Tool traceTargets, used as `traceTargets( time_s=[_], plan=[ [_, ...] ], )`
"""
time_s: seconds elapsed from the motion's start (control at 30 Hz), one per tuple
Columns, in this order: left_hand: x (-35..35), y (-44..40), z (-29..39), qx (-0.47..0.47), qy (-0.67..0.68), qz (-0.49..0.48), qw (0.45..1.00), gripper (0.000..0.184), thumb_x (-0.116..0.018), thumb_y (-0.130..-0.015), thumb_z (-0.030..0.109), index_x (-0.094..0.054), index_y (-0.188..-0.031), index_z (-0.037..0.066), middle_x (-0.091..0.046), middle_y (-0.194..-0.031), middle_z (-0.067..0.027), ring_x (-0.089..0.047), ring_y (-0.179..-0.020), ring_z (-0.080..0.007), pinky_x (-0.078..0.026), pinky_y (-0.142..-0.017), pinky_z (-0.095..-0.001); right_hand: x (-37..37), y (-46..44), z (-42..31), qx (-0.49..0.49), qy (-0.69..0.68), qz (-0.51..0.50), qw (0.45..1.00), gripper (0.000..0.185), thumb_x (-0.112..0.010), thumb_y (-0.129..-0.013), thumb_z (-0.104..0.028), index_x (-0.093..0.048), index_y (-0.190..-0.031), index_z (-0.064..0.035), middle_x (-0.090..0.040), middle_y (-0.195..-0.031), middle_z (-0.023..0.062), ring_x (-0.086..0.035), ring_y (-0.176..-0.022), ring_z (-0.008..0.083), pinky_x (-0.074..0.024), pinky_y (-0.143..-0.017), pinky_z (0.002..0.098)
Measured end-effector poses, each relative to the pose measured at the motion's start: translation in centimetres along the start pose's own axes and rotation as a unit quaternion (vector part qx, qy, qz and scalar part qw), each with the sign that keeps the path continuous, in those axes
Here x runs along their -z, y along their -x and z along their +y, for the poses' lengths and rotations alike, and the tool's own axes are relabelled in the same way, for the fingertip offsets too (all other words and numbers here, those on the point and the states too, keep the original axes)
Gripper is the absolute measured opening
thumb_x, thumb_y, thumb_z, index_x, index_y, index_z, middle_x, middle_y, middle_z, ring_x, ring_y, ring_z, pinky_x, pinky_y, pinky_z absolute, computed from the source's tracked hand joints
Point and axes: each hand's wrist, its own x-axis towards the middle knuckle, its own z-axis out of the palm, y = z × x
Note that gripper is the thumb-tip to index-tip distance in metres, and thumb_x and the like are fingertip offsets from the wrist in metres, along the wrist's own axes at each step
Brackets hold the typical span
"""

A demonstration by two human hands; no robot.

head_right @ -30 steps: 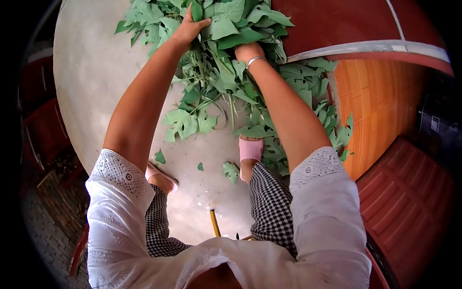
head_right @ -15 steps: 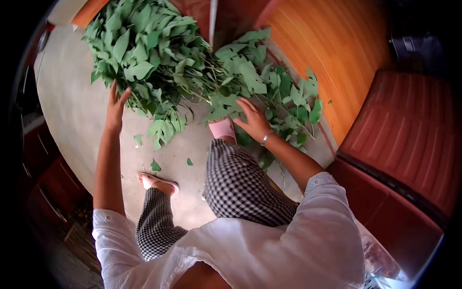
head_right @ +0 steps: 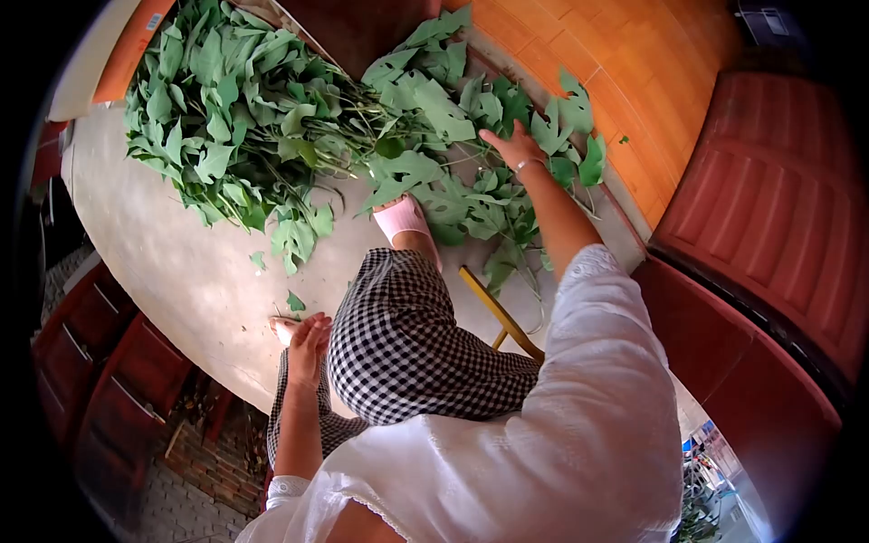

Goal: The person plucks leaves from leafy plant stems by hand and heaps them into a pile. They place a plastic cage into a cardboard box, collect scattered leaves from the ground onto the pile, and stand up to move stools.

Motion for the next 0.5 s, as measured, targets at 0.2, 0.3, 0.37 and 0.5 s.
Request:
traceTargets(
  time_s=[0.2,0.3,0.37,0.5],
  plan=[
    [-1.9,1.3,-1.0,0.016,0.028,-0.009,0.999,0.028,-0.057,-0.093,0.018,-0.056,-0.117,0.002,-0.063,-0.108,-0.0086,-0.063,-0.096,-0.0185,-0.049,-0.082,-0.0293,-6.9,0.6,0.9,0.002,0.199,-0.029,0.98,0.111,-0.075,-0.066,-0.053,-0.012,-0.148,-0.0144,-0.031,-0.146,0.0204,-0.035,-0.132,0.0345,-0.0329,-0.104,0.0473],
    [-1.1,1.1,-2.3,0.029,0.034,-0.007,0.999,0.027,-0.057,-0.093,0.017,-0.057,-0.116,0.002,-0.063,-0.107,-0.0084,-0.063,-0.095,-0.0182,-0.049,-0.083,-0.0292,-10.2,0.2,4.8,-0.02,0.1,0.045,0.994,0.084,-0.072,-0.077,-0.035,-0.022,-0.142,-0.0177,-0.063,-0.113,0.0139,-0.061,-0.1,0.0331,-0.048,-0.082,0.0464],
    [-0.7,1.3,-2.7,0.037,0.029,-0.008,0.999,0.027,-0.057,-0.093,0.018,-0.057,-0.116,0.002,-0.063,-0.107,-0.0083,-0.063,-0.095,-0.0181,-0.049,-0.083,-0.0292,-11.3,0.2,6.8,0.001,0.086,0.109,0.99,0.067,-0.069,-0.078,-0.039,-0.039,-0.132,-0.015,-0.067,-0.092,0.0139,-0.064,-0.085,0.0351,-0.051,-0.071,0.0444],
    [-1.1,2.2,-2.1,0.025,0.039,0.007,0.999,0.027,-0.058,-0.093,0.018,-0.057,-0.115,0.002,-0.063,-0.105,-0.0079,-0.063,-0.095,-0.0182,-0.049,-0.082,-0.029,-7.9,2.3,7.0,0.044,0.038,-0.071,0.996,0.045,-0.057,-0.085,-0.048,-0.062,-0.104,-0.0076,-0.066,-0.097,0.0157,-0.06,-0.092,0.0362,-0.0472,-0.078,0.0447]
  ],
)
